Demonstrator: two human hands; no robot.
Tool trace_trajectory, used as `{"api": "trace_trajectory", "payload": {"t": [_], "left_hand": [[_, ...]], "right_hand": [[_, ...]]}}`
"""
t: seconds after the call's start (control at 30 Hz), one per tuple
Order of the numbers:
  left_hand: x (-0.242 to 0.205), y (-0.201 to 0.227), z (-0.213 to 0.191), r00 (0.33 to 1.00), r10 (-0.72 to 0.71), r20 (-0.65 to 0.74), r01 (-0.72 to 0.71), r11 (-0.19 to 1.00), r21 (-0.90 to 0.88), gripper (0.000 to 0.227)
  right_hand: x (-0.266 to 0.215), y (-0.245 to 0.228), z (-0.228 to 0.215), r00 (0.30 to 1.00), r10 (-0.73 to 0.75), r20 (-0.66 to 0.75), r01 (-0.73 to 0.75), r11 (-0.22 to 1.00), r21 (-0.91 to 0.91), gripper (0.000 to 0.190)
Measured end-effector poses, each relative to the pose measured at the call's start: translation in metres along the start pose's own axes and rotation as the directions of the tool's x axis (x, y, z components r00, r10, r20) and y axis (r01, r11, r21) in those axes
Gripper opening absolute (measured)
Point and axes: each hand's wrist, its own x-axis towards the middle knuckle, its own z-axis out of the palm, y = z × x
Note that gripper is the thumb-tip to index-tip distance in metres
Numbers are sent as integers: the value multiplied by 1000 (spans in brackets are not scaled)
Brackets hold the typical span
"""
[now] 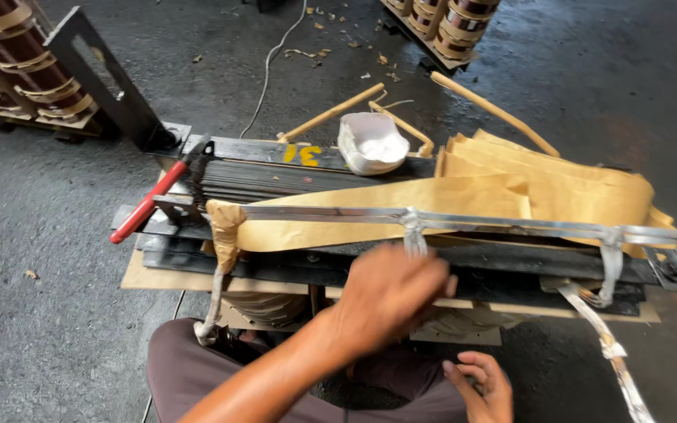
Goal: The person wraps a beige paper strip around a metal assembly clamped in a vise, folds the edges, and secures it with white straps. The person repeats this process for multiple sections of the assembly.
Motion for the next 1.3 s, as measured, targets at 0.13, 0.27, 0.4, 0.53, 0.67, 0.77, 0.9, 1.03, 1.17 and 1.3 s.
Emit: {"api": "trace_trajectory", "payload": {"t": [0.13,0.27,0.4,0.53,0.67,0.77,0.9,1.03,1.17,1.3], "left_hand": [[101,-48,65,995,65,-70,-54,987,150,20],[142,-76,126,997,-11,70,-13,940,342,16],[138,-85,142,968,-157,195,72,920,385,10],[141,-93,140,993,-35,108,2,957,291,14],[141,-91,148,988,-29,153,-40,904,426,15],[148,-85,158,970,-105,219,-16,872,490,12],[148,-92,163,957,-145,251,30,911,411,5],[150,-114,164,994,-29,104,-8,943,334,31],[146,-121,188,974,-62,219,-28,922,385,22],[146,-110,194,929,-183,320,43,917,397,14]], "right_hand": [[-12,1,10,997,65,51,-61,996,-61,40],[-25,15,7,985,43,167,-24,993,-117,36],[-34,43,-9,989,-9,148,10,1000,-8,34],[-35,41,-19,994,-43,101,42,999,13,35],[-43,11,-10,985,-136,101,135,991,19,28],[-56,-14,-2,952,-283,117,282,959,27,28],[-75,-25,2,948,-284,145,280,959,52,26],[-77,-26,6,973,-184,140,190,981,-29,29],[-76,-14,4,977,-156,147,168,983,-74,29],[-72,-2,2,986,-104,130,116,990,-84,29]]}}
